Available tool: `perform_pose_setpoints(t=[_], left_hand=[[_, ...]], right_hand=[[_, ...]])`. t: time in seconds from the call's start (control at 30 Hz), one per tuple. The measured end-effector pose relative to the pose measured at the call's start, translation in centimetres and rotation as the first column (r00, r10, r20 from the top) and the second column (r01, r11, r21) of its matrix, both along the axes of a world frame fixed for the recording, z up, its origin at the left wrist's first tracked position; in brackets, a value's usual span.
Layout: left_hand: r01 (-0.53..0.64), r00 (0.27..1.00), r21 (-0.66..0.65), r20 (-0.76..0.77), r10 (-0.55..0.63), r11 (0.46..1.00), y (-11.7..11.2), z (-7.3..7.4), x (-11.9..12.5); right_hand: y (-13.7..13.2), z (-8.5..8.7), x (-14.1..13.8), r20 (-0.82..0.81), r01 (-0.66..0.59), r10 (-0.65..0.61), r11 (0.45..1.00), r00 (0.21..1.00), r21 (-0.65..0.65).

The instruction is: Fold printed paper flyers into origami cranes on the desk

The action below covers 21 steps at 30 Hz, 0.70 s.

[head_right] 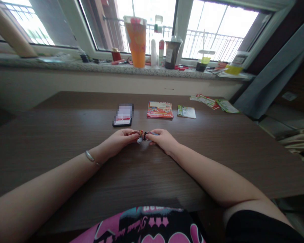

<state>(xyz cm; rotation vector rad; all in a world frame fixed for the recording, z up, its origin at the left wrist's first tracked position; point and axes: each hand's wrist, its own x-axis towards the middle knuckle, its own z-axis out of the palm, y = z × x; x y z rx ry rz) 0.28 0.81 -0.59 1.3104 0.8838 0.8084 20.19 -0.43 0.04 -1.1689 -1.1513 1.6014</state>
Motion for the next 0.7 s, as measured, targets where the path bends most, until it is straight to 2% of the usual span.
perform_pose_setpoints(t=[0.13, 0.27, 0.7], left_hand=[[0.028, 0.992, -0.084, 0.122, -0.018, 0.996, 0.0, -0.06, 0.05], [0.015, 0.985, -0.14, 0.174, 0.01, 0.99, -0.1, 0.27, 0.23], [0.058, 0.967, -0.169, 0.254, -0.014, 0.984, 0.13, 0.36, 0.37]], right_hand=[[0.09, 0.18, 0.12, -0.1, -0.052, 0.048, 0.998, 0.994, -0.042], [0.17, 0.12, 0.22, -0.17, -0.063, 0.051, 0.996, 0.984, -0.068], [0.58, -0.09, 0.6, -0.286, -0.108, 0.079, 0.99, 0.955, -0.089]])
